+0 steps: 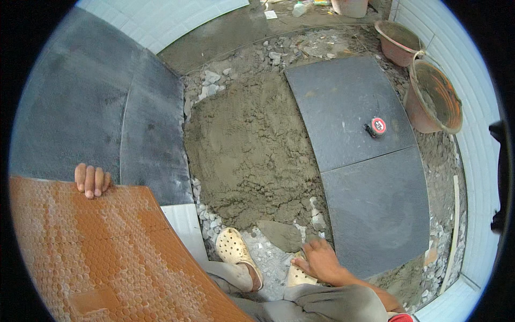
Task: The person spreads cement on the floor and places a dark tile, then uses a rubber mallet to tap it into place. They apply cement to the back of another tile and set it down, tapping it to level the surface.
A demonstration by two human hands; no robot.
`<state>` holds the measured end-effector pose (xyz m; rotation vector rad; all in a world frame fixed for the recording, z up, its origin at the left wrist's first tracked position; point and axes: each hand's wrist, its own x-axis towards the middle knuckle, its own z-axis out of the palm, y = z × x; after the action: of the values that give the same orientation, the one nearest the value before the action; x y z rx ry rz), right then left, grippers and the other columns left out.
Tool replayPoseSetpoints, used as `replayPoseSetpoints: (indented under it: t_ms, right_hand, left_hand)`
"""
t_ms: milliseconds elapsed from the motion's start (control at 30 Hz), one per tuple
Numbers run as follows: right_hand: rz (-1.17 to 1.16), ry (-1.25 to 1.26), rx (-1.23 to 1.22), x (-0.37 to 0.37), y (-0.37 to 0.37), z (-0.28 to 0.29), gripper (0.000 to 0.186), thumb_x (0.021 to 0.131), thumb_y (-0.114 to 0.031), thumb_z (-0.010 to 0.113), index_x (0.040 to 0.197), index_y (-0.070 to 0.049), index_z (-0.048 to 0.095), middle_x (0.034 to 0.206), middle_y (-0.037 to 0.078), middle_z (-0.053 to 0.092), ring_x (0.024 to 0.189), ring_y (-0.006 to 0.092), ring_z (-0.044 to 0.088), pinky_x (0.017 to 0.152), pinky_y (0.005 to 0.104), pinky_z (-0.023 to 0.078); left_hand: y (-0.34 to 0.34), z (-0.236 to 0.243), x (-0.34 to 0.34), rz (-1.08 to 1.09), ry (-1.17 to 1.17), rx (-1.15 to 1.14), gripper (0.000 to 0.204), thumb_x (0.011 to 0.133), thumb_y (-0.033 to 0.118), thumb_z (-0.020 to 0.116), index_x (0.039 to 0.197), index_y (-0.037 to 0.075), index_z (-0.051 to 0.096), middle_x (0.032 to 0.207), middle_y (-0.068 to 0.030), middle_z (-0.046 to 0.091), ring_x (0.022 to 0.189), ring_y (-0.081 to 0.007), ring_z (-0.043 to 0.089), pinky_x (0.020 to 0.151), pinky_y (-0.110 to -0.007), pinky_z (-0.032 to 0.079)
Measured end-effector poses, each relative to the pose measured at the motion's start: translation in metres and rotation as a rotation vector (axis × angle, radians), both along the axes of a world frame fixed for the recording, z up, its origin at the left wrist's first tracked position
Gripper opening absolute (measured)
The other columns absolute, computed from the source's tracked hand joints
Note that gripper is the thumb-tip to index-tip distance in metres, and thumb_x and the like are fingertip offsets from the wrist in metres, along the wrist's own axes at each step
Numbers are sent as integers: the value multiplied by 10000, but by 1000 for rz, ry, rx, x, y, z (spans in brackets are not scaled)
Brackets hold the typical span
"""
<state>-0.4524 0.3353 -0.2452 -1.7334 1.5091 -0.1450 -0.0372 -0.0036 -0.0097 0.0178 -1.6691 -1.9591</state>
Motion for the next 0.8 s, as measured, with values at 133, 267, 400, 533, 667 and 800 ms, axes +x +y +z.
replayPoseSetpoints:
  t_ms: [133,267,400,533,667,800]
  right_hand:
    - [186,-1005,-272,-30,-44,91,493,988,-455,618,1194,-7,623,1049,174,642,1036,307,596,877,442,487]
    - [807,-1391,-532,-17,-66,176,525,915,-357,719,1258,-44,475,1134,176,571,1055,350,625,819,461,530]
    - [843,-1213,-671,2,-60,201,353,972,-331,636,1088,-37,480,1004,205,571,976,374,643,772,483,526]
    - [871,-1053,-469,3,-47,193,374,980,-320,632,1103,-6,471,950,255,580,920,436,644,760,520,510]
    - [697,-1398,-443,3,-46,182,417,983,-316,628,1123,49,482,982,302,601,967,509,614,771,552,487]
    - [672,-1328,-50,-18,-47,167,469,981,-313,637,1223,69,510,1097,322,630,986,530,614,803,549,490]
  left_hand:
    - [6,-8,-5,7,70,31,164,1098,159,427,1021,79,548,905,-90,657,910,-247,639,864,-382,501]
    - [16,-16,-13,16,64,44,171,1093,198,445,1051,57,533,928,-113,650,933,-269,639,860,-401,505]
    - [17,-30,-13,12,21,153,177,1087,219,471,1067,57,539,980,-125,651,977,-291,631,891,-435,505]
    - [18,-48,2,61,-115,254,265,1088,299,460,1090,47,545,1024,-133,665,1006,-309,634,923,-471,512]
    - [6,-79,28,-26,-269,432,328,1089,338,440,1115,30,548,1032,-137,670,996,-315,639,908,-480,520]
    - [-11,-105,54,-76,-404,608,409,1076,414,442,1146,30,563,1067,-151,684,1015,-333,648,909,-478,528]
